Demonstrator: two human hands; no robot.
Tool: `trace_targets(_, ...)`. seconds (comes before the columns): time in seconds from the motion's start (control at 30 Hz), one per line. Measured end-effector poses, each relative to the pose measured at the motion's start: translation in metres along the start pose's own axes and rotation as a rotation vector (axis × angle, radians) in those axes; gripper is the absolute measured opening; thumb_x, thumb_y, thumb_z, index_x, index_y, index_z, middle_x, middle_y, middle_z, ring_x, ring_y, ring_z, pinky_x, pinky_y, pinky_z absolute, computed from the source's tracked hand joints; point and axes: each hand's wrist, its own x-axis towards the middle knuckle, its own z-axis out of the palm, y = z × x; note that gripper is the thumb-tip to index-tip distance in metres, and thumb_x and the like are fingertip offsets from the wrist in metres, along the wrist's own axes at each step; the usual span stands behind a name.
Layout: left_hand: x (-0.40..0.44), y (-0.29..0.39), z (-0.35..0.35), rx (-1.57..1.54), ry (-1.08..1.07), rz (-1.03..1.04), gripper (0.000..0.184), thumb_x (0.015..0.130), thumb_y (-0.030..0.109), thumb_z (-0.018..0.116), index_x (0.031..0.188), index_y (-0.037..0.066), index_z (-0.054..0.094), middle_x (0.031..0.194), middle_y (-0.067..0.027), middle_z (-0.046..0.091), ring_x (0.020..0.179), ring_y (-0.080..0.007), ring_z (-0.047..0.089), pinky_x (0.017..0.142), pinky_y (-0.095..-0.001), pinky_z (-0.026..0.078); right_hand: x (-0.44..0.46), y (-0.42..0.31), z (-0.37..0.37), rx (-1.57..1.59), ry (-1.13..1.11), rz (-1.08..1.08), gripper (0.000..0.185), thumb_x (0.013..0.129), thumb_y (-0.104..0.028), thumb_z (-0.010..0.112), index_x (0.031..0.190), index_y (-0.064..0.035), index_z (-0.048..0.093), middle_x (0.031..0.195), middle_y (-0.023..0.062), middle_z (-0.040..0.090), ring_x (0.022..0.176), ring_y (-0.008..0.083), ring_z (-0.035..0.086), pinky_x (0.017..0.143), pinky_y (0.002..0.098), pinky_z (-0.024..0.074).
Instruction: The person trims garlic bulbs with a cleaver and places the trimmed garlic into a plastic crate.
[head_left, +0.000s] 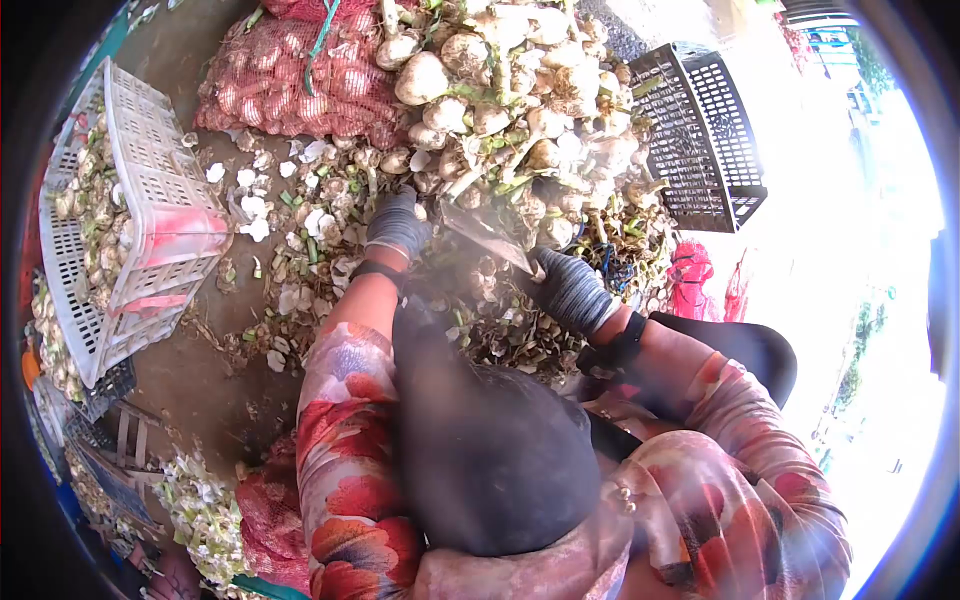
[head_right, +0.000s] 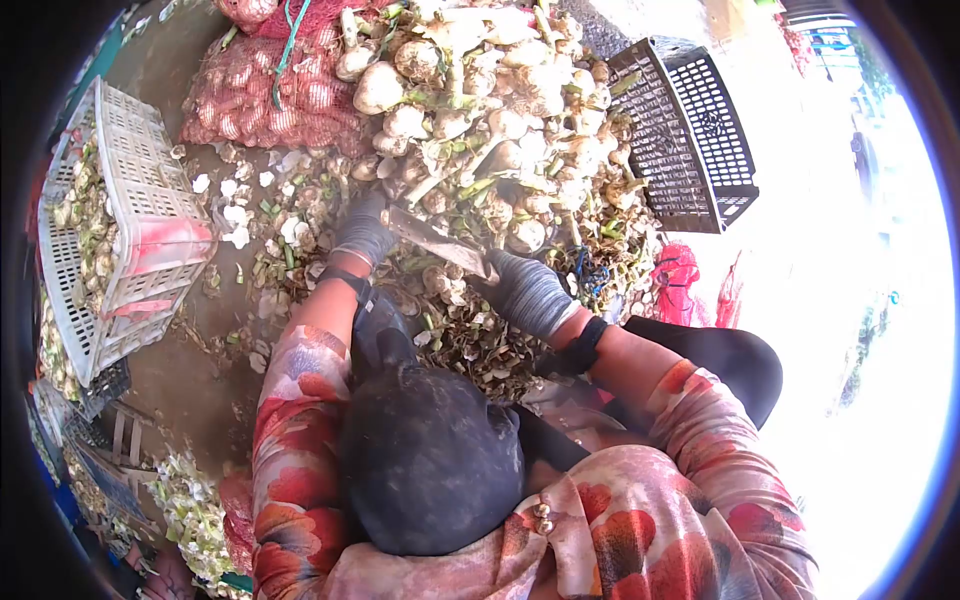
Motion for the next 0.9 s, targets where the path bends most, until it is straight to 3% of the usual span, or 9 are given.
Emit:
trace_targets(0.17,-0.078,-0.052,0.005,-1.073,0.068,-0.067,0.051,0.081,0.015,0.073,0.124,0.006,0.047,0.103,-0.0111,0.063,0.091,-0.0205,0.063,0.079,-0.0284,0.053,-0.002,-0.001,0.01,-0.054,-0.103,-0.105,0.035,0.087,-0.04,0.064,0.104,-0.0099,0.059,0.073,0.0206,0.064,0.073,0.0391,0.065,0.065,0.0456,0.0511)
trace_targets(0.37,-0.158,-0.033,-0.038,-1.31,-0.014,0.082,0.037,0.085,0.014,0.071,0.118,0.005,0.056,0.11,-0.0089,0.058,0.102,-0.0196,0.058,0.085,-0.0337,0.053,0.012,-0.054,0.018,0.081,-0.141,-0.253,0.028,0.087,-0.033,0.062,0.103,-0.0096,0.059,0.077,0.0196,0.065,0.078,0.0394,0.066,0.069,0.0472,0.0509)
trace_targets(0.4,-0.163,-0.029,-0.042,-0.886,0.199,0.254,0.036,0.087,0.015,0.07,0.118,0.006,0.056,0.104,-0.0066,0.06,0.09,-0.0172,0.06,0.073,-0.0293,0.053,0.015,-0.059,0.017,0.084,-0.102,-0.341,0.029,0.086,-0.032,0.062,0.103,-0.0089,0.059,0.079,0.0201,0.065,0.077,0.0406,0.065,0.068,0.0465,0.0508)
trace_targets(0.5,-0.186,-0.007,-0.07,-1.229,0.07,-0.16,0.023,0.084,0.004,0.066,0.106,0.01,0.064,0.108,-0.0094,0.055,0.095,-0.0249,0.059,0.08,-0.0328,0.053,0.021,-0.042,0.022,0.07,-0.434,-0.08,0.029,0.086,-0.033,0.062,0.106,-0.0122,0.061,0.092,0.0171,0.068,0.092,0.0339,0.066,0.078,0.042,0.0521)
trace_targets(0.57,-0.192,-0.024,-0.076,-0.425,0.416,0.302,0.021,0.085,0.003,0.065,0.104,0.01,0.065,0.103,-0.0079,0.054,0.093,-0.0235,0.059,0.078,-0.0317,0.053,0.027,0.029,0.051,-0.948,-0.549,-0.893,0.031,0.085,-0.033,0.063,0.111,-0.0164,0.064,0.122,0.0079,0.064,0.126,0.0187,0.05,0.104,0.0331,0.0419)
trace_targets(0.6,-0.19,-0.025,-0.074,-0.62,0.346,0.24,0.022,0.084,0.006,0.069,0.104,0.008,0.061,0.103,-0.0058,0.056,0.088,-0.016,0.057,0.074,-0.0279,0.052,0.037,0.021,0.038,-0.964,-0.543,-0.901,0.031,0.085,-0.033,0.063,0.111,-0.0164,0.064,0.122,0.0079,0.064,0.126,0.0187,0.05,0.104,0.0331,0.0419)
trace_targets(0.7,-0.196,0.0,-0.084,-1.117,0.107,0.072,0.031,0.083,0.009,0.072,0.108,0.007,0.053,0.107,-0.0039,0.055,0.089,-0.0086,0.054,0.076,-0.0241,0.05,0.018,-0.032,0.007,0.506,-0.405,-0.034,0.042,0.086,-0.045,0.068,0.108,-0.0094,0.063,0.092,0.004,0.068,0.085,0.0196,0.06,0.076,0.0342,0.0488)
trace_targets(0.73,-0.196,0.009,-0.089,-0.929,0.087,0.072,0.038,0.083,0.01,0.072,0.114,0.006,0.051,0.106,-0.0041,0.056,0.091,-0.0104,0.054,0.078,-0.0247,0.05,0.027,-0.035,0.028,0.811,-0.253,-0.122,0.042,0.089,-0.047,0.064,0.099,-0.0062,0.063,0.078,0.0033,0.062,0.07,0.0166,0.052,0.067,0.0358,0.0466)
trace_targets(0.9,-0.195,0.029,-0.113,-0.806,0.048,0.242,0.042,0.086,0.015,0.069,0.123,0.004,0.052,0.106,-0.0051,0.056,0.09,-0.0108,0.055,0.079,-0.0254,0.049,0.058,-0.099,0.006,0.208,-0.18,-0.282,0.032,0.085,-0.035,0.069,0.093,-0.0047,0.063,0.078,0.0138,0.065,0.072,0.0246,0.063,0.068,0.0385,0.0494)
